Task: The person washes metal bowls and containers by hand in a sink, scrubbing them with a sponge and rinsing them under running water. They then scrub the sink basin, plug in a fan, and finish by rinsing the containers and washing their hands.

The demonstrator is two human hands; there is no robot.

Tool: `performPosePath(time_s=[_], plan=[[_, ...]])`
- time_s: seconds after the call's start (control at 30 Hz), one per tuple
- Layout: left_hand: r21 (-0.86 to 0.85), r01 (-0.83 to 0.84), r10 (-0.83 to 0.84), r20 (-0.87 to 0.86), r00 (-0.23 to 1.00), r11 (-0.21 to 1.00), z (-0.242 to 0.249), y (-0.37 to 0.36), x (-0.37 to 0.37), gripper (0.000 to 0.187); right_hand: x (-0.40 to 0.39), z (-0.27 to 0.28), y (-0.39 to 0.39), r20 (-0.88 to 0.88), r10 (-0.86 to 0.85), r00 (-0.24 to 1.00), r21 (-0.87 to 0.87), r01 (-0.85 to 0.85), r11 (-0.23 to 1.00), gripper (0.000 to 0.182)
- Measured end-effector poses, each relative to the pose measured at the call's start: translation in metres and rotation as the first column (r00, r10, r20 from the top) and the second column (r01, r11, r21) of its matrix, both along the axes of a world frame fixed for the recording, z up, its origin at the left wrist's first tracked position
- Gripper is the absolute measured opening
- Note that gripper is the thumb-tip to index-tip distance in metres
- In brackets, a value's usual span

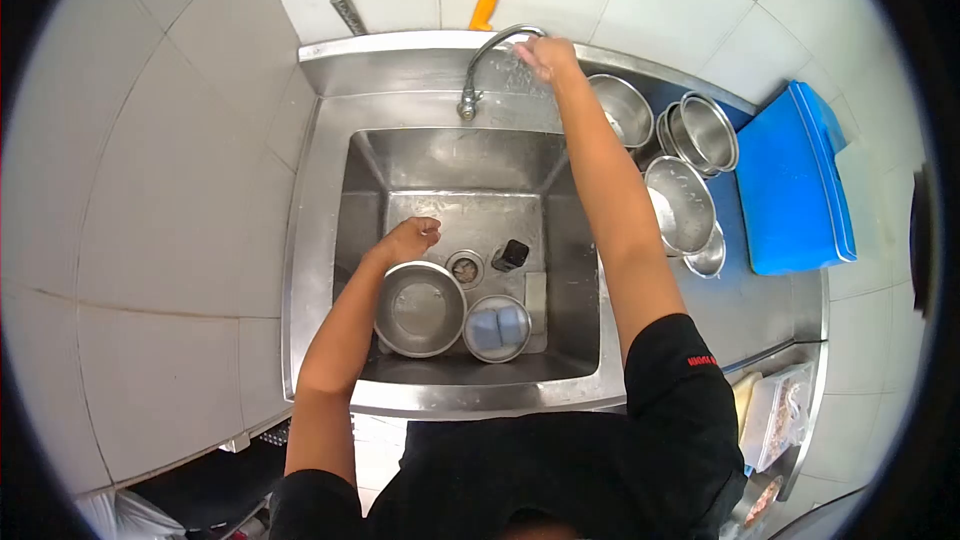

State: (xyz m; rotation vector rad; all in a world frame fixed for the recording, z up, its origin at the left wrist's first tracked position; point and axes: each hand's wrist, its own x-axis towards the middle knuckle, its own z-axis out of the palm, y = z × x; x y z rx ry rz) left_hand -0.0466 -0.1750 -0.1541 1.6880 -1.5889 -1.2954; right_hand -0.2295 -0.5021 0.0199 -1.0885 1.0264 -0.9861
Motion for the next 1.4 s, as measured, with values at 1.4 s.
performPosePath(time_s=[1.4], plan=[[-0.399, -0.144, 0.319, 0.415, 0.852, 0.905, 0.075, -0.042, 0.075, 0.041, 0.063, 0.012, 0.117, 0.233, 0.785, 0.574, 0.144, -0.819, 0.556, 0.036]])
